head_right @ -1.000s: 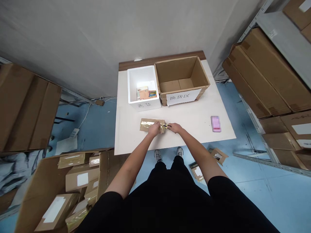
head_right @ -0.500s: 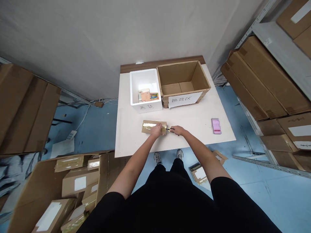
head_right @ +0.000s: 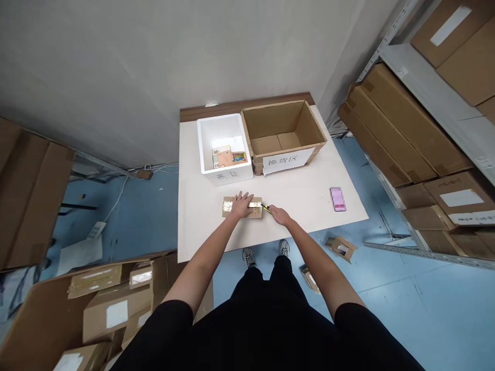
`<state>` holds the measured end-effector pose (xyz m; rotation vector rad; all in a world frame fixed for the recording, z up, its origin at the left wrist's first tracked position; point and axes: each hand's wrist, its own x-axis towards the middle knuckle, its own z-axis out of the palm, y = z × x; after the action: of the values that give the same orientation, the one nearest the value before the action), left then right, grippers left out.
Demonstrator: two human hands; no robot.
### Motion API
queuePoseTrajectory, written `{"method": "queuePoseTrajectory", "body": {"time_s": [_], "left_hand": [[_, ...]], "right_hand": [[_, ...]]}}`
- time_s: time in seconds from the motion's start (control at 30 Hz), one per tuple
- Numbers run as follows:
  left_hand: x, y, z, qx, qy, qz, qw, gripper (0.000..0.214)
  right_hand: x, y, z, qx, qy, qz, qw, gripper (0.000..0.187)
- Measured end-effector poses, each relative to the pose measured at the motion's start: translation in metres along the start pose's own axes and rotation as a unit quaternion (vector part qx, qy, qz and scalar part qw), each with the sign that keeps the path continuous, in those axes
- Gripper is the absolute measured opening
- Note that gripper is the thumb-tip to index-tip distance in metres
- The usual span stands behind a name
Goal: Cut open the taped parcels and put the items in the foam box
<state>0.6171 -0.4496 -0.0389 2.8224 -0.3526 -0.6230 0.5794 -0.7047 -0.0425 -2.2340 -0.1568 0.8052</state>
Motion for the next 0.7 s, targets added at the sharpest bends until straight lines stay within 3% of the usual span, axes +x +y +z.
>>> {"method": "queuePoseTrajectory", "body": {"time_s": [0.13,0.37,0.7], "left_hand": [[0.008,-0.014,0.009,0.007,0.002,0.026,1.000,0.078],[-0.007,-0.016,0.032,0.000,0.125,0.056,0.991,0.061],[-0.017,-0.003,0.020,-0.051,0.097,0.026,0.994,0.058]], "right_hand": [[0.000,0.002,0.018,-0.073,0.030,-0.037,0.996,0.040],[-0.011,-0.010,0.029,-0.190,0.088,-0.002,0.978,0.040],[-0.017,-0.017,0.033,-0.183,0.099,0.046,0.977,0.039]]}}
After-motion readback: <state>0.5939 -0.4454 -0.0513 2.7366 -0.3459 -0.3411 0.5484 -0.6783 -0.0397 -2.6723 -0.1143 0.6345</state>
